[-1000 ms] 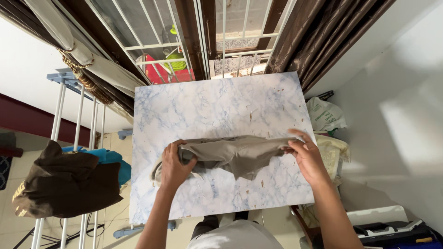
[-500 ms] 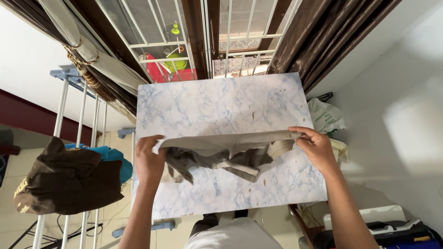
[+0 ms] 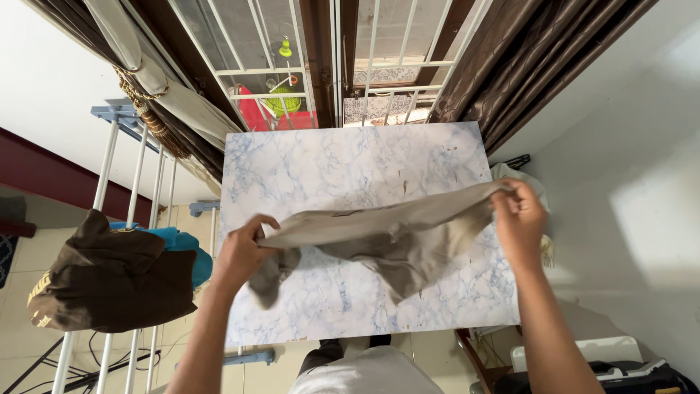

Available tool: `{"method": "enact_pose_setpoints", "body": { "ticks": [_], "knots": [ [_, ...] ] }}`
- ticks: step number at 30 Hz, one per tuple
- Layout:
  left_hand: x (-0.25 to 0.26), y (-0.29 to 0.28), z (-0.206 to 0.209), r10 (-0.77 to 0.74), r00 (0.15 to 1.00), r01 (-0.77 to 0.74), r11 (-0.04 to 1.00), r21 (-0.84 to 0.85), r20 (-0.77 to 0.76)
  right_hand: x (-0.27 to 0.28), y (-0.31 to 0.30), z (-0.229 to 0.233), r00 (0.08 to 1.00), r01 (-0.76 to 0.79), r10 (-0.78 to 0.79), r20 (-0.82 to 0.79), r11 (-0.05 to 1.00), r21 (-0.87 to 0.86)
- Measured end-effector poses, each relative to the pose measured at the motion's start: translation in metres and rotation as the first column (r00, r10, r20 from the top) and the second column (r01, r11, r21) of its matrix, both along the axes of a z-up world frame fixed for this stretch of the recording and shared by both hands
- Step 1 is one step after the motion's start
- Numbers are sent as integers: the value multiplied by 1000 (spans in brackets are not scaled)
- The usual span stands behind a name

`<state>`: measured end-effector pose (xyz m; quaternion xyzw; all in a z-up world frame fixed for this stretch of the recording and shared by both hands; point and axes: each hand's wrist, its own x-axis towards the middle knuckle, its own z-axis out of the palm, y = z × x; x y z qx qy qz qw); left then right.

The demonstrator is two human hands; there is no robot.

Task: The person picks up a shirt from a drying rack and folds it on a table.

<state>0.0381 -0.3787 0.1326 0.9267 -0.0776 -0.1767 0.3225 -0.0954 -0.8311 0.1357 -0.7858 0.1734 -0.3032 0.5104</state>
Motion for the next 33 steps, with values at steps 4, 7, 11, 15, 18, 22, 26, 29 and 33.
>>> {"method": "enact_pose_setpoints", "body": {
  "ticks": [4, 7, 11, 15, 18, 22, 26, 29, 33],
  "knots": [
    [-6, 21, -15, -234, 972, 219, 918, 330, 5, -2, -19, -9, 999, 51, -48, -19, 975, 215],
    [-1, 44, -45, -25, 994, 67, 910, 408, -107, 3, -40, -26, 1000, 1, 9, -29, 948, 317],
    [26, 67, -70, 269, 948, -253, 961, -107, 172, 12, -56, -33, 996, -70, 77, -52, 990, 122],
    [86, 50, -37, 480, 870, -365, 782, -506, 114, 34, -59, 0, 998, -36, 36, -44, 999, 5],
    [117, 26, 15, 543, 840, -325, 494, -806, -6, 60, -60, 29, 998, -29, 27, 64, 999, 39],
    [130, 5, 57, 569, 812, -167, 438, -883, 129, 83, -62, 42, 969, 28, -40, 243, 998, 54],
    [127, 16, 39, 517, 811, -74, 556, -828, 274, 82, -66, 21, 975, 88, -102, 199, 993, 76],
    [102, 39, -7, 439, 826, -203, 817, -539, 354, 64, -70, -26, 993, 97, -97, 61, 995, 4],
    [60, 67, -83, 386, 922, -386, 922, -21, 9, 20, -65, -113, 935, 33, -62, -349, 996, -87]
  ]
}}
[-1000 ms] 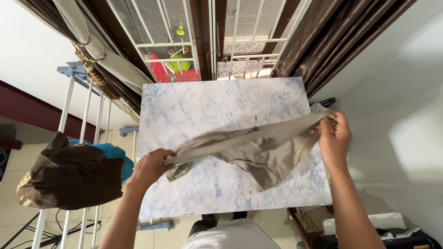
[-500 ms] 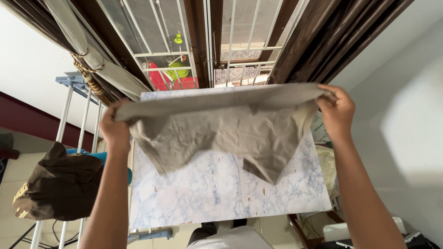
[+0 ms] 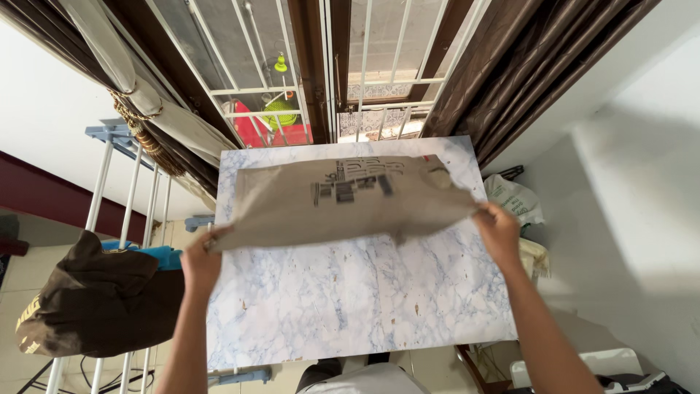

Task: The person picks up a shirt from a drying rack and folds it on a table.

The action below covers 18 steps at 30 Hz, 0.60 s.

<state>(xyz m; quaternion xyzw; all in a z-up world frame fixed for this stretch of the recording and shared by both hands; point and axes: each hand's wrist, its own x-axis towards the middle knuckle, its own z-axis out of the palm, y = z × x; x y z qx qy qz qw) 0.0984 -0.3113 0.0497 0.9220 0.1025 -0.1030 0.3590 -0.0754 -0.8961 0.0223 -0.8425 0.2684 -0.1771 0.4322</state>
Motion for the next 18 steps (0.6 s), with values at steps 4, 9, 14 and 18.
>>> {"method": "enact_pose_setpoints", "body": {
  "ticks": [4, 9, 14, 18],
  "knots": [
    [-53, 13, -65, -51, 992, 54, 998, -28, 120, -43, 11, -82, 979, -38, 57, -195, 995, 97],
    [-74, 16, -88, -75, 997, 75, 997, 7, -21, -72, 14, -124, 961, -86, 101, -257, 994, 69],
    [-76, 25, -98, -131, 974, 147, 986, -73, 187, -79, 17, -114, 969, -78, 96, -228, 993, 89],
    [-75, 23, -90, -33, 989, 42, 997, -61, 143, -74, 25, -98, 977, -11, 37, -211, 992, 122]
  ]
}}
